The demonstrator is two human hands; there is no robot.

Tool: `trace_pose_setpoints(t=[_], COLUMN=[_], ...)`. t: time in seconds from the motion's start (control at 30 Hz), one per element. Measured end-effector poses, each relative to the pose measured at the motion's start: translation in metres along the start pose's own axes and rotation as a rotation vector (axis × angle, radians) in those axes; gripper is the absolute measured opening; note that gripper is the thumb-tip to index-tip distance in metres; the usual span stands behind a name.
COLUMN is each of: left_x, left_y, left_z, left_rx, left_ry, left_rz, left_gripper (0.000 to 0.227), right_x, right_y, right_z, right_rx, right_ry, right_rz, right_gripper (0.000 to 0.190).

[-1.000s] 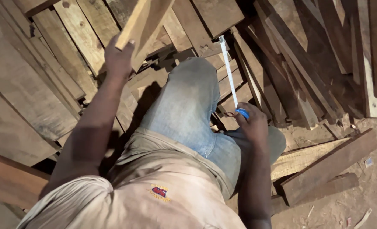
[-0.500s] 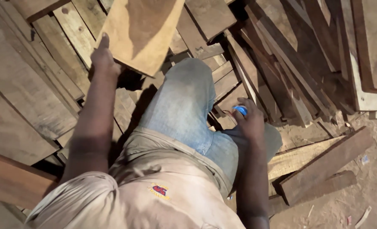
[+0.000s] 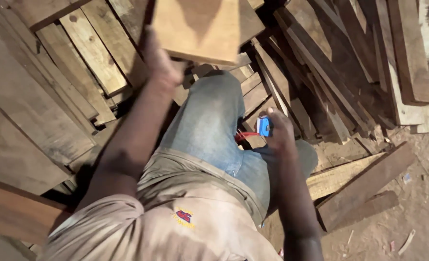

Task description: The person picks up, turns over, and measures various wood planks from a large pile, sorting them by hand and using a measuring tape.

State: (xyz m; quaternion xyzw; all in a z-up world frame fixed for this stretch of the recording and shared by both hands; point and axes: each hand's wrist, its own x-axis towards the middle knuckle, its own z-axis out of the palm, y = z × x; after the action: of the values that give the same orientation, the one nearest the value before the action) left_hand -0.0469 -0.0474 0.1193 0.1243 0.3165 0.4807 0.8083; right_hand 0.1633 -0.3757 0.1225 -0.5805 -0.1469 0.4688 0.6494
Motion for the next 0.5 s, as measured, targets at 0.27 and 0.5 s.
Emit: trace_pose_setpoints(t=[0.27, 0.5], left_x=[-0.029, -0.018], left_y=[-0.104, -0.151], left_z=[0.086, 0.069], left_rx=[-0.179, -0.154], left_ry=[0.104, 0.072], left_rz=[-0.173, -0.235], left_gripper=[0.083, 0.074], right_x=[0.078, 0.132], right_y=[-0.025, -0.037], right_z=[0.044, 0.053], right_rx=[0.32, 0.289], right_ry=[-0.155, 0.169], right_rz=[0.012, -0.004], right_gripper=[0.044, 0.048])
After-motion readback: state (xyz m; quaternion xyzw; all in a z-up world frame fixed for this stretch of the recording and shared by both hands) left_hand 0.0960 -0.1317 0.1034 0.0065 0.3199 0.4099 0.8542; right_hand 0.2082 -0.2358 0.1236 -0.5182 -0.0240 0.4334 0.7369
